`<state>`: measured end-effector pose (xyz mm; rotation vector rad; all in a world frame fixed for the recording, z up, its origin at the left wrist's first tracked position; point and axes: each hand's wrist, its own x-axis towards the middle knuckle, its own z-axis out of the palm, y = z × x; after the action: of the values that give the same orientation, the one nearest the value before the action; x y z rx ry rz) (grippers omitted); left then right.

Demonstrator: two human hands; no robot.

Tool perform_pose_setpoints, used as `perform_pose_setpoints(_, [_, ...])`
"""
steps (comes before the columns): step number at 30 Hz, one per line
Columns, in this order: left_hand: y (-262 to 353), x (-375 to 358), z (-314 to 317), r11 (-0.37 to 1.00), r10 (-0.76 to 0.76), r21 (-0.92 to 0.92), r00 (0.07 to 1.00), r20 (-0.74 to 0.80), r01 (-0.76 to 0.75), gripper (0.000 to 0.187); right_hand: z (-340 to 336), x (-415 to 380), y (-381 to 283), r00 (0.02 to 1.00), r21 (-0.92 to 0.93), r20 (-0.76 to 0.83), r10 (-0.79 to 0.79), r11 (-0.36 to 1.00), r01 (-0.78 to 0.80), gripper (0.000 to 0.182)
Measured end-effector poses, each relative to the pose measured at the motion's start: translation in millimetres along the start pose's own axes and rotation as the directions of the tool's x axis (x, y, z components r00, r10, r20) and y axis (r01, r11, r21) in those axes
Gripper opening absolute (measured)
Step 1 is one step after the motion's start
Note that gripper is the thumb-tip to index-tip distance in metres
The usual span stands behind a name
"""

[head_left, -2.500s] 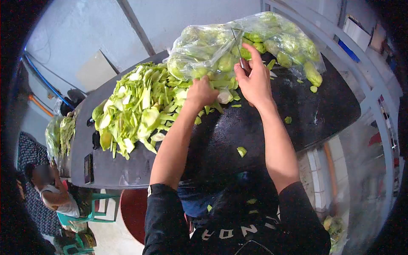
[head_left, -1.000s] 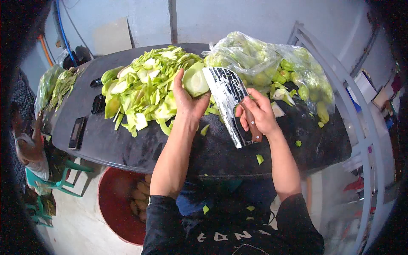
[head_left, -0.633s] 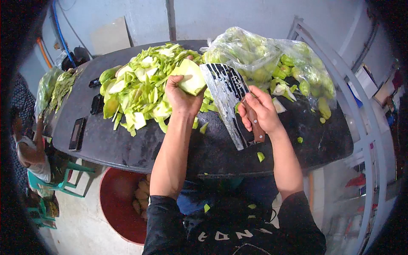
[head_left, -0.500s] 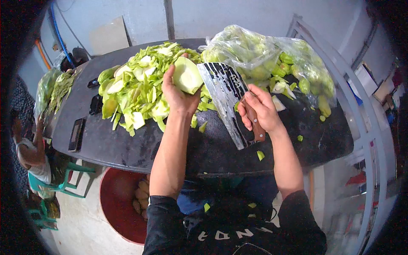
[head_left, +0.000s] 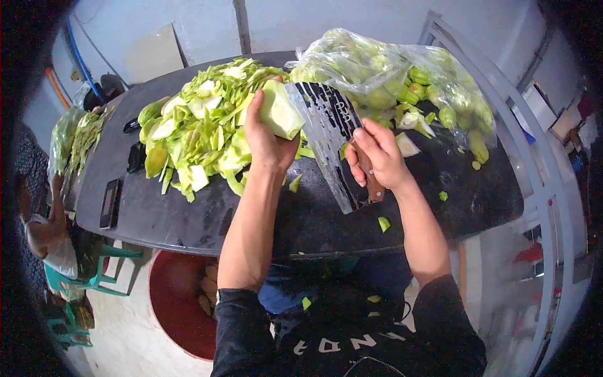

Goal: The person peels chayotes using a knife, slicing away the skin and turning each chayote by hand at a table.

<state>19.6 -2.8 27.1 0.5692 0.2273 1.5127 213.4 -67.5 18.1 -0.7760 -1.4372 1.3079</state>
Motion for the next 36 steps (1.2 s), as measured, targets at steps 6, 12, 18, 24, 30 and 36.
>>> perform_pose_setpoints(6, [-27.1,-14.3,9.4,0.992,-0.121,0.032,0.993,-0.005,0.121,0.044,-0.6,2.4,0.7,0.996,0.058,-0.071,-0.052,0.997,0.056,0.028])
perform_pose_setpoints(12, [-42.2,-11.8,2.3,0.982,-0.183,0.048,0.981,0.06,0.18,0.044,-4.4,3.8,3.8,0.988,0.058,-0.14,-0.058,0.996,0.066,0.028])
perform_pose_setpoints(18, [-42.0,-6.2,1.1,0.99,-0.128,0.067,0.992,0.006,0.128,0.049,-8.4,-1.6,-11.2,0.99,0.089,-0.128,-0.064,0.993,0.076,0.028])
perform_pose_setpoints(24, [-16.3,2.6,1.6,0.99,0.132,-0.023,0.979,-0.158,-0.137,0.052,11.5,-5.5,5.6,0.904,-0.708,-0.097,-0.416,0.667,0.231,0.021])
perform_pose_setpoints(30, [-14.5,6.1,-11.6,0.827,0.549,0.143,0.836,0.005,-0.544,0.053,59.5,-9.3,15.0,0.694,-0.844,0.287,-0.66,0.168,0.509,0.019])
perform_pose_setpoints(36, [-7.5,6.4,-15.5,0.764,0.623,0.194,0.782,0.023,-0.615,0.052,62.1,-12.0,17.7,0.672,-0.846,0.336,-0.66,0.101,0.523,0.028])
